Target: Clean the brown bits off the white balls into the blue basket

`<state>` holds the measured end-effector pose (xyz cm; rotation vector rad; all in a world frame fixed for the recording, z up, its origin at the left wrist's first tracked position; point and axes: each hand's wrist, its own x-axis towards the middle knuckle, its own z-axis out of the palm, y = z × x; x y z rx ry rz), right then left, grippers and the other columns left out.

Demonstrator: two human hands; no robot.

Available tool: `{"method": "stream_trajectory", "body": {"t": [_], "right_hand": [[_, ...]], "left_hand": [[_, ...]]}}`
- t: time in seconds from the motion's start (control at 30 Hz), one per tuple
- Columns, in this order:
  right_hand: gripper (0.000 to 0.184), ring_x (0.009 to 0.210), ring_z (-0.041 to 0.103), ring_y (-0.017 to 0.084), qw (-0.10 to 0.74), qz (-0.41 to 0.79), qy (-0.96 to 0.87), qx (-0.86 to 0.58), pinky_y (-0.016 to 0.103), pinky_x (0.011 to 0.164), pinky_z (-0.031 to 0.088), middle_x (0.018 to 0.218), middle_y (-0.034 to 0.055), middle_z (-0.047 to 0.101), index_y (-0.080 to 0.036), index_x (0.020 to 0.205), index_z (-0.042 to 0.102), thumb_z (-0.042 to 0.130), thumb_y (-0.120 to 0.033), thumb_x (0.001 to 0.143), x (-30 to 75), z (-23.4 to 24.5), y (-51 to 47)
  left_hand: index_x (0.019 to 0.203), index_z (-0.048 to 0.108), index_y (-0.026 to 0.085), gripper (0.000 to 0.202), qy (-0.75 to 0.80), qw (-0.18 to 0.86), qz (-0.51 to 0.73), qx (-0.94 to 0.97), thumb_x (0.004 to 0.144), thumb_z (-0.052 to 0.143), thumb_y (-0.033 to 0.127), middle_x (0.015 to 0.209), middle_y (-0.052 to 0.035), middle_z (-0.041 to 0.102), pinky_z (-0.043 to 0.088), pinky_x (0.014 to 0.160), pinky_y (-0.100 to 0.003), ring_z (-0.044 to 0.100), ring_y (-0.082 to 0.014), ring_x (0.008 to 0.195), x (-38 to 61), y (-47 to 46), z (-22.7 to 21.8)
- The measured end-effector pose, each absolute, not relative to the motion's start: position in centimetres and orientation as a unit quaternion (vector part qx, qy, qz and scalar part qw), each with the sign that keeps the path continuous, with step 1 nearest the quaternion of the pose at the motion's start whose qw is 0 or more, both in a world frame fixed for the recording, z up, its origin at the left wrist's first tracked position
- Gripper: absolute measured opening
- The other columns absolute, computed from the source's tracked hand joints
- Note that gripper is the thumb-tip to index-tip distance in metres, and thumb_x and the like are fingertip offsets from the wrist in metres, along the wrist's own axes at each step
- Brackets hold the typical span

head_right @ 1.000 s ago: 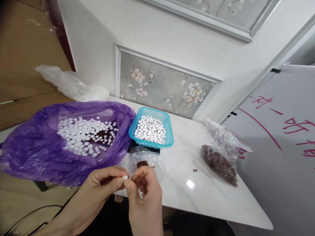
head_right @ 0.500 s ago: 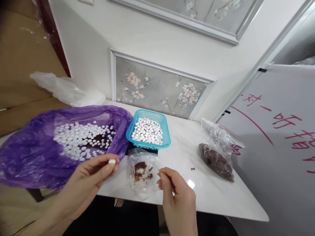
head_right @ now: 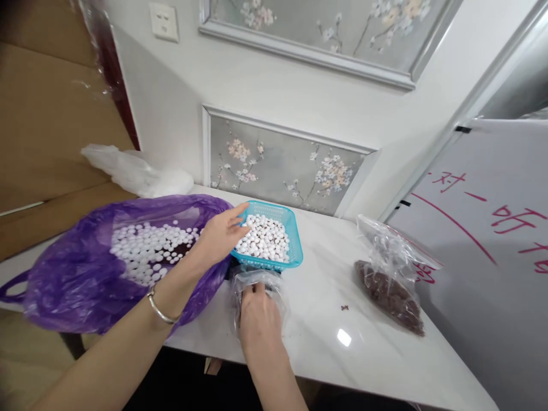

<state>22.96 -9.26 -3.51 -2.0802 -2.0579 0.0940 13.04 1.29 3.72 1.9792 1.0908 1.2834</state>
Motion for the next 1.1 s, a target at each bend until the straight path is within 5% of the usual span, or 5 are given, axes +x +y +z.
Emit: {"method": "stream_trajectory", "body": {"t": [0.23,0.47,0.73,0.93,1.1], "right_hand": [[0.032,0.068,0.071,0.028,0.133,0.019,-0.709,-0.692,0.031,0.051,0.043,0.091,0.0144,0.073,-0.017,0.091,0.072,0.05,0.003,0.078,23.5,-3.7,-10.4],[0.021,0.058,0.064,0.019,0.233,0.022,-0.711,-0.663,0.027,0.049,0.041,0.075,0.0047,0.065,-0.021,0.074,0.067,0.053,-0.014,0.088,24.6,-3.9,-12.2],[0.022,0.057,0.062,0.016,0.363,0.073,-0.69,-0.622,0.026,0.057,0.049,0.073,0.0019,0.065,-0.022,0.083,0.067,0.051,-0.031,0.096,25.6,-4.1,-13.3],[0.019,0.06,0.064,0.018,0.489,0.243,-0.582,-0.603,0.027,0.058,0.053,0.074,0.0036,0.069,-0.021,0.092,0.069,0.054,-0.033,0.092,25.8,-3.7,-13.6],[0.015,0.062,0.06,0.015,0.555,0.397,-0.491,-0.541,0.026,0.061,0.051,0.068,0.0007,0.068,-0.02,0.089,0.063,0.06,-0.034,0.09,25.6,-2.7,-14.2]], "left_hand": [[0.108,0.074,0.019,0.034,0.485,0.19,0.348,0.78,0.083,0.054,0.027,0.114,-0.0083,0.074,0.045,0.096,-0.036,0.066,-0.0285,0.104,5.2,0.5,3.9],[0.081,0.079,0.025,0.023,0.532,0.193,0.211,0.797,0.074,0.058,0.027,0.089,-0.0048,0.08,0.048,0.079,-0.03,0.071,-0.0266,0.084,-1.3,-0.9,1.8],[0.083,0.076,0.02,0.028,0.539,0.16,0.165,0.81,0.073,0.05,0.017,0.088,-0.0102,0.076,0.044,0.08,-0.033,0.066,-0.0274,0.086,-1.5,-1.3,-1.6],[0.072,0.072,0.022,0.024,0.528,0.171,0.152,0.818,0.068,0.052,0.012,0.067,-0.0035,0.07,0.041,0.064,-0.028,0.064,-0.0226,0.067,-1.3,-0.9,-1.5],[0.092,0.073,0.022,0.026,0.545,0.172,0.2,0.796,0.077,0.052,0.021,0.086,-0.0065,0.076,0.043,0.075,-0.03,0.067,-0.0261,0.081,-0.8,-1.3,-0.7]]}}
